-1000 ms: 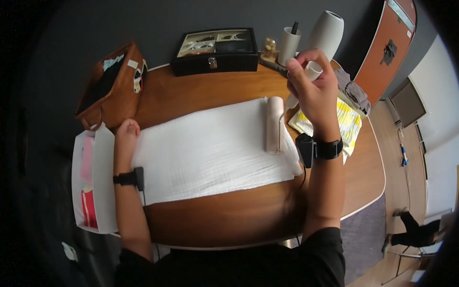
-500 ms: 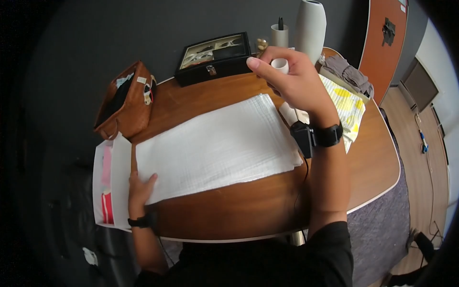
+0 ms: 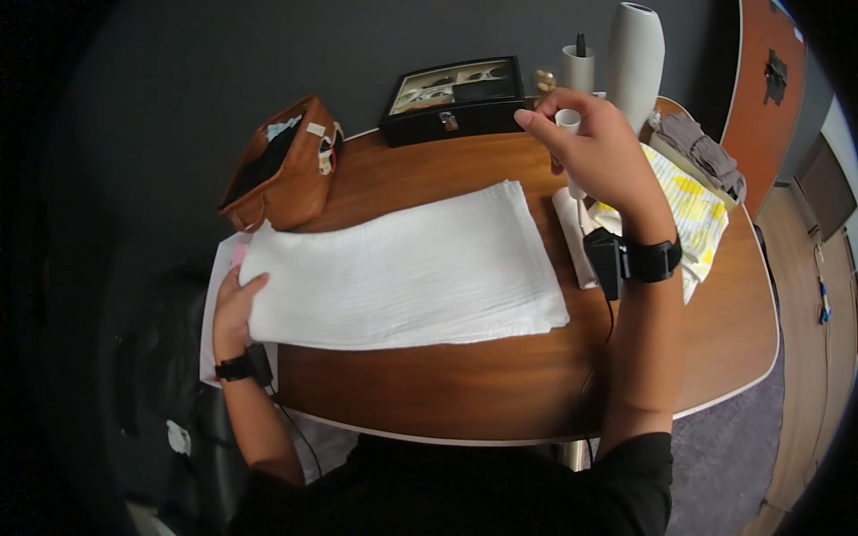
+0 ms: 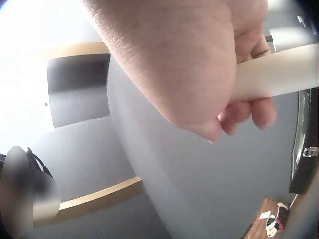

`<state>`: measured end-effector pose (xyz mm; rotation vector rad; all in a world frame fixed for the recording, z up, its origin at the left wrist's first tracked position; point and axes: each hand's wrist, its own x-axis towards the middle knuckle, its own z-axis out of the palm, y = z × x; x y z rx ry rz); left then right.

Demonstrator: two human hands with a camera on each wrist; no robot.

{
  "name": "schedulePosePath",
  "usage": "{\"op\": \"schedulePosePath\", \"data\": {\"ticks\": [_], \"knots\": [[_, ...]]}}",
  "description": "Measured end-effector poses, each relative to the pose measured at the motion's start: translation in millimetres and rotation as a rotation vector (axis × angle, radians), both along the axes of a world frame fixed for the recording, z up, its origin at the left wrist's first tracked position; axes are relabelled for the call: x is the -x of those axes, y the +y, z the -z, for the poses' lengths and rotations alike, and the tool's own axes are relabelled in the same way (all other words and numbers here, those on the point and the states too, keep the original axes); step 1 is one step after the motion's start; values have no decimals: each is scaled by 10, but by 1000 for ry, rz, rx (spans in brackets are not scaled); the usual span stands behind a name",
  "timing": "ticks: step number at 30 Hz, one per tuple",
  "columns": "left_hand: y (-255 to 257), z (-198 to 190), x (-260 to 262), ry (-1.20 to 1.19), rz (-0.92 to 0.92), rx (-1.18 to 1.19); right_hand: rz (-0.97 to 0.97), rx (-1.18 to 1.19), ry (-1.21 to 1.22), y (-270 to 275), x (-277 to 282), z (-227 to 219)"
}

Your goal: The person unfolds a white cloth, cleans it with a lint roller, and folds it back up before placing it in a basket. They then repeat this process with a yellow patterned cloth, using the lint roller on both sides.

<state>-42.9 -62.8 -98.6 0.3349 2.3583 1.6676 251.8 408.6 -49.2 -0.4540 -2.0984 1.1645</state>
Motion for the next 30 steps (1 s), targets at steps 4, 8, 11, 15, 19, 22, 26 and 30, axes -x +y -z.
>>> {"op": "schedulePosePath", "data": {"ticks": [4, 8, 11, 15, 19, 22, 26, 30], "knots": [[245, -576, -94, 138, 68, 6, -16, -74, -40, -43, -27, -19], [899, -909, -470, 209, 187, -11, -13, -85, -101, -106, -16, -38], [1516, -792, -797, 202, 391, -58, -33, -105, -101, -128, -4, -29], [2331, -234, -1248, 281, 525, 111, -39, -125, -133, -116, -18, -43], [2758, 660, -1423, 212, 652, 178, -23, -157, -135, -144, -47, -84], [2804, 682, -1593, 189, 646, 201, -36, -141, -152, -174, -57, -104], [2759, 522, -1722, 417, 549, 124, -58, -179, -137, -222, -25, -88], [2660, 479, -1891, 391, 731, 105, -97, -238, -127, -221, 24, -54]]}}
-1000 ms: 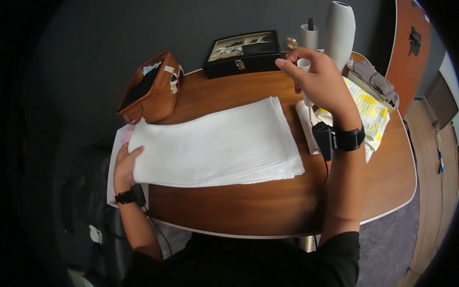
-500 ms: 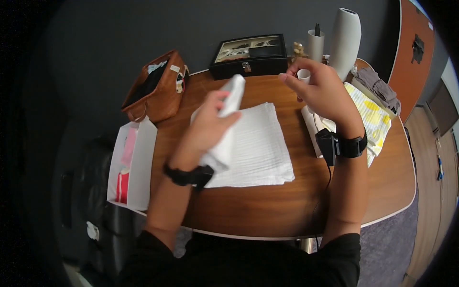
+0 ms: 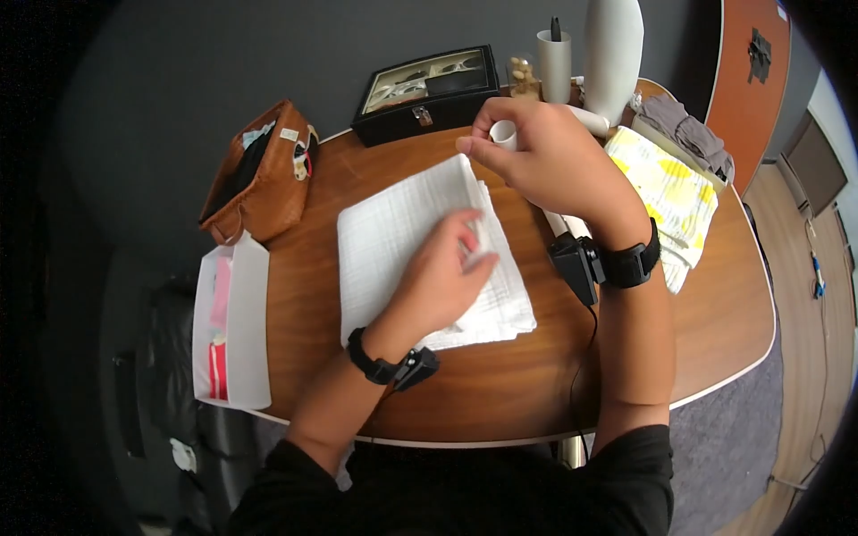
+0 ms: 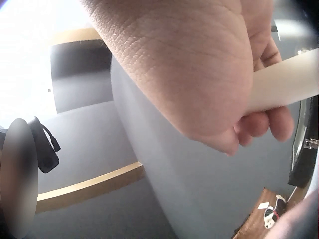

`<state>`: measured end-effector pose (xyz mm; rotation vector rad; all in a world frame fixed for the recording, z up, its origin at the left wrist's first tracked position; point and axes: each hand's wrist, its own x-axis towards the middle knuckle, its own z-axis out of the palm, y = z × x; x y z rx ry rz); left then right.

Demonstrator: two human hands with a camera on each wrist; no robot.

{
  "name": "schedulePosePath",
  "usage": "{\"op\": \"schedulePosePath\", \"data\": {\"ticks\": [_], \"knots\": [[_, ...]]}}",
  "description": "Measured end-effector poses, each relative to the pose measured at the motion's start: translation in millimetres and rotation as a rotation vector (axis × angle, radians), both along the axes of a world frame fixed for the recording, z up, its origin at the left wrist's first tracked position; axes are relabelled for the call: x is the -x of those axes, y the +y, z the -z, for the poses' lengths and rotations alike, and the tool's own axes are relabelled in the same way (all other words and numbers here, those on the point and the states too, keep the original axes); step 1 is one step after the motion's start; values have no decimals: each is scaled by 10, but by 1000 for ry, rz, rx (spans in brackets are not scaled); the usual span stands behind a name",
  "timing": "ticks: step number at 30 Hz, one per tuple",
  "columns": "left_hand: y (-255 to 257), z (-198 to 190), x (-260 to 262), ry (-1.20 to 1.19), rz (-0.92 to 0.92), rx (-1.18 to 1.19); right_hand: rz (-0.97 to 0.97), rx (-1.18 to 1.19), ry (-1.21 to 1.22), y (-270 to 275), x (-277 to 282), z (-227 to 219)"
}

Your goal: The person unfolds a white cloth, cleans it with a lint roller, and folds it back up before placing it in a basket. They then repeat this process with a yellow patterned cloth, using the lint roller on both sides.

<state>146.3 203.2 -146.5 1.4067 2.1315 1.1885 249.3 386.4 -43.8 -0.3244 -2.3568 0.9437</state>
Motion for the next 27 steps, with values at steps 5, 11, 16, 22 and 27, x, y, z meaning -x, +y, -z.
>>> {"op": "schedulePosePath", "data": {"ticks": [5, 11, 16, 22, 27], "knots": [[-215, 42, 116, -305, 317, 82, -5, -38, 15, 29, -7, 27], [-543, -231, 806, 272, -17, -42, 48, -18, -71, 2, -20, -15], [-916, 190, 1296, 506, -79, 135, 26, -19, -63, 33, 42, 61], [-1009, 517, 1264, 491, -22, 284, 75, 118, -173, -18, 184, 150], [-1020, 515, 1244, 477, -47, 299, 90, 1, -267, -88, 283, 279]]}}
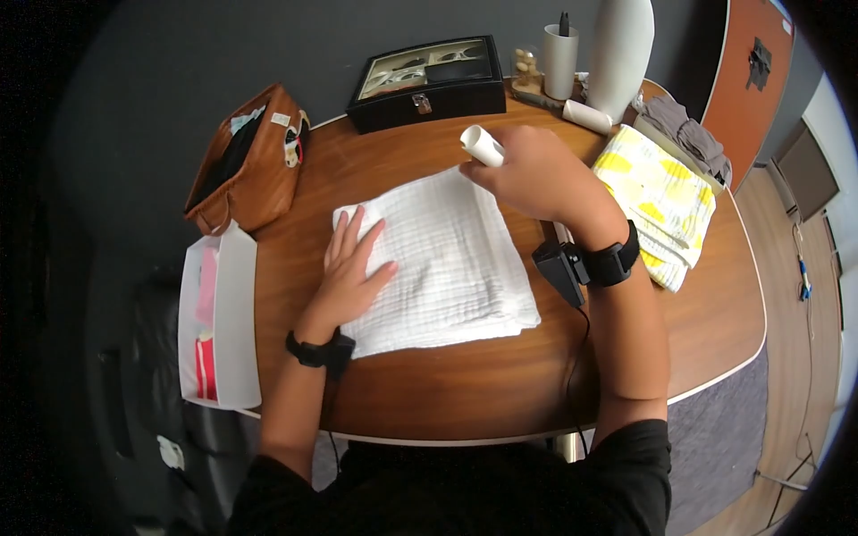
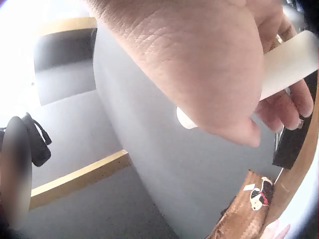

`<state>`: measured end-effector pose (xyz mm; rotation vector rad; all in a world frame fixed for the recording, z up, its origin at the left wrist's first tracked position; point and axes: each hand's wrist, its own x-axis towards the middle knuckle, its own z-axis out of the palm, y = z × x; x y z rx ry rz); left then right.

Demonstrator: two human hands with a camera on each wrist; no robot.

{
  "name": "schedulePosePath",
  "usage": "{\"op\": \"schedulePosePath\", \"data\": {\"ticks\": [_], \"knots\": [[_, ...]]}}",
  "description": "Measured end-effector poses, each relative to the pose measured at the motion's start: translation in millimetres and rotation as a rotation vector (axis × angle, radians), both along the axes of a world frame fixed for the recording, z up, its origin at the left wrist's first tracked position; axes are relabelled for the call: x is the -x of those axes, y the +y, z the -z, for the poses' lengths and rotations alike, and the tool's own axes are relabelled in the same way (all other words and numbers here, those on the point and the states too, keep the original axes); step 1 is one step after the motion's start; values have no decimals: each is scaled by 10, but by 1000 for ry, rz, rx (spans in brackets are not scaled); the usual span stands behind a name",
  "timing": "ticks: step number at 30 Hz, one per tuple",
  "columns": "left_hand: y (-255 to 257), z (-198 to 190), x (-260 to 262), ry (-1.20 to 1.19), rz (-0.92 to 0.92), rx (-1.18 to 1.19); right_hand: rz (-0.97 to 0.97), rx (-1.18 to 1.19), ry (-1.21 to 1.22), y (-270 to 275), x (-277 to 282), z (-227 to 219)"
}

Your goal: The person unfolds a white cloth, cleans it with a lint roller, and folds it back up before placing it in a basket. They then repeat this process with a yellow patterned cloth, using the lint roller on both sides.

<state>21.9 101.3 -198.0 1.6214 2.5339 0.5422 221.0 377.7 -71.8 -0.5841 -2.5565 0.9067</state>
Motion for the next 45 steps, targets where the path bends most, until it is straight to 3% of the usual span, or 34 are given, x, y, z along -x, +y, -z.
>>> {"op": "schedulePosePath", "data": {"ticks": [6, 9, 13, 20, 22, 25, 27, 30, 32, 33, 35, 38, 40, 42, 45], "knots": [[62, 22, 7, -113, -152, -2, 83, 116, 14, 23, 103, 146], [166, 52, 45, -126, -256, -14, 60, 176, 321, -99, 74, 26], [264, 49, 102, -169, -348, -36, -26, 476, 453, -304, -80, -230], [268, 63, 118, -160, -376, -18, -68, 439, 837, -605, -415, -521], [114, -141, -200, -70, -317, 27, -208, 444, 916, -532, -502, -543], [-80, -531, -465, -146, -224, 89, -436, 524, 1017, -445, -546, -499], [-110, -409, -315, -118, -195, -164, -571, 519, 1041, -449, -502, -442], [-18, -79, 113, -49, -176, -468, -771, 446, 970, -667, -267, -344], [-6, 300, 388, -460, -199, -424, -916, 461, 756, -874, -219, -262], [32, 302, 403, -669, -206, -395, -1017, 426, 602, -971, -174, -153], [-7, 286, 321, -576, -189, -409, -1229, 276, 268, -1132, -35, 112], [-99, 267, 207, -494, -198, -415, -1272, 0, 181, -1411, 132, 322], [-175, 283, 139, -391, -171, -445, -1220, -24, 178, -1373, 230, 520], [-209, 255, 98, -499, -177, -448, -1145, -90, 119, -1255, 312, 650], [-212, 322, 136, -590, -148, -487, -1028, -84, 216, -913, 477, 636]]}}
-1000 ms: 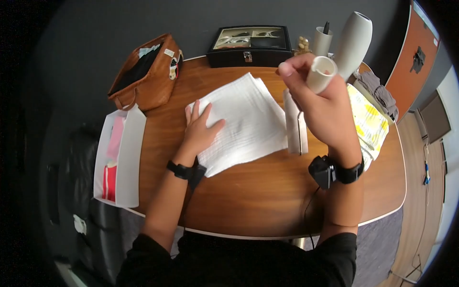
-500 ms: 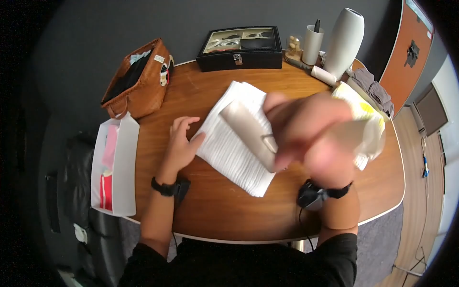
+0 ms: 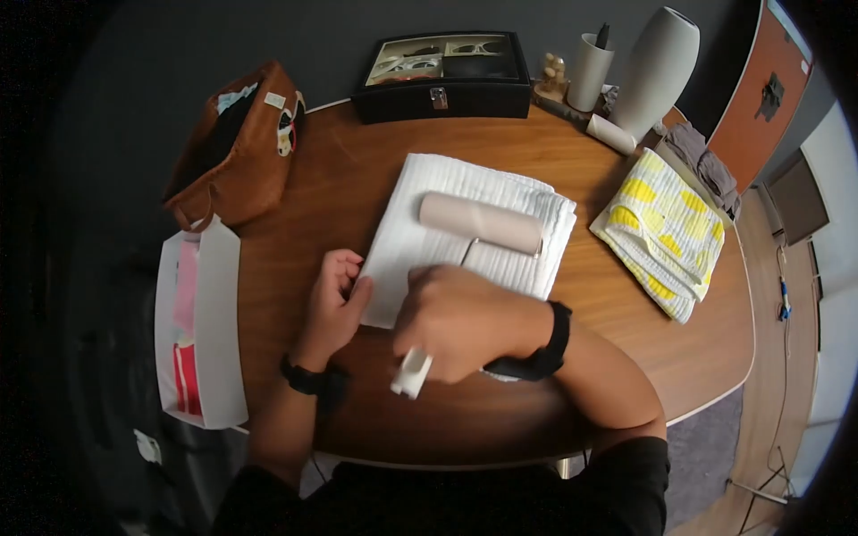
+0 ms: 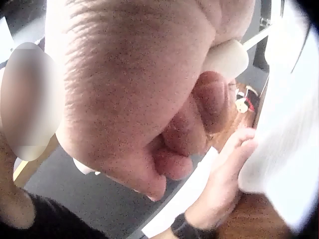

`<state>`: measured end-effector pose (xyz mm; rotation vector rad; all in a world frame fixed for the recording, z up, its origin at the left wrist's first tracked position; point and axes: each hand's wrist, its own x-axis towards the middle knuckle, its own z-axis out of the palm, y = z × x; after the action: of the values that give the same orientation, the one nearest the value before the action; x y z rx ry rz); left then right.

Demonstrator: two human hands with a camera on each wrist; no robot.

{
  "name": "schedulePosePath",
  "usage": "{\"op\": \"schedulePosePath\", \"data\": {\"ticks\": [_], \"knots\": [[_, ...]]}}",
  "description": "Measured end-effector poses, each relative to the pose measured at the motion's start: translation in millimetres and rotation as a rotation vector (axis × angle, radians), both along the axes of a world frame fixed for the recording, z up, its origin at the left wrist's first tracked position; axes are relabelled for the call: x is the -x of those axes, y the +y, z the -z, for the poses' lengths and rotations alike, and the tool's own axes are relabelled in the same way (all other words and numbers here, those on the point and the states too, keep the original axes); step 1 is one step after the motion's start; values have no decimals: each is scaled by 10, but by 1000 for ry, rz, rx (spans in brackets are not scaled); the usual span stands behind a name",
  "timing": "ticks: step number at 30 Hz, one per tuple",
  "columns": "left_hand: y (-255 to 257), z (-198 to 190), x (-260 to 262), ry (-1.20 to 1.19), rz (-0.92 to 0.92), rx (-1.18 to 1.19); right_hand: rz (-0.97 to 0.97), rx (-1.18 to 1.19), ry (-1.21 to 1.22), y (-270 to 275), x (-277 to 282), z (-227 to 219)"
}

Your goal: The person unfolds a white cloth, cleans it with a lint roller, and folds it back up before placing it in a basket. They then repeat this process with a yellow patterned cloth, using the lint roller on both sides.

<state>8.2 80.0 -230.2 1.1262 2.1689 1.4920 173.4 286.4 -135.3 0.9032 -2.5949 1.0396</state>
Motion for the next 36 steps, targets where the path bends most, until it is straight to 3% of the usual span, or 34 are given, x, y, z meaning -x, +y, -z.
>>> {"op": "schedulePosePath", "data": {"ticks": [7, 10, 15, 19, 24, 30, 32, 35, 36], "knots": [[6, -173, -58, -29, 155, 44, 219, 4, 86, 383, 106, -88], [-1, -146, -35, -90, 171, 36, 93, 115, -8, 226, -46, -318], [-5, -156, -44, 0, 179, 62, -390, 397, -149, -346, -351, -381], [-4, -159, -66, -25, 155, 73, -300, 382, -102, -273, -301, -259], [-1, -173, -148, -76, 194, 47, 49, 218, 21, 417, 44, -127], [5, -160, -268, -12, 262, 67, 174, 349, 68, 546, -43, -306], [11, -67, -245, 13, 256, 15, 91, 456, 18, 382, -217, -482], [3, -49, -215, -72, 240, -8, -261, 579, -95, 135, -298, -679], [-6, -68, -211, -85, 245, 19, -293, 672, -96, -29, -322, -668]]}}
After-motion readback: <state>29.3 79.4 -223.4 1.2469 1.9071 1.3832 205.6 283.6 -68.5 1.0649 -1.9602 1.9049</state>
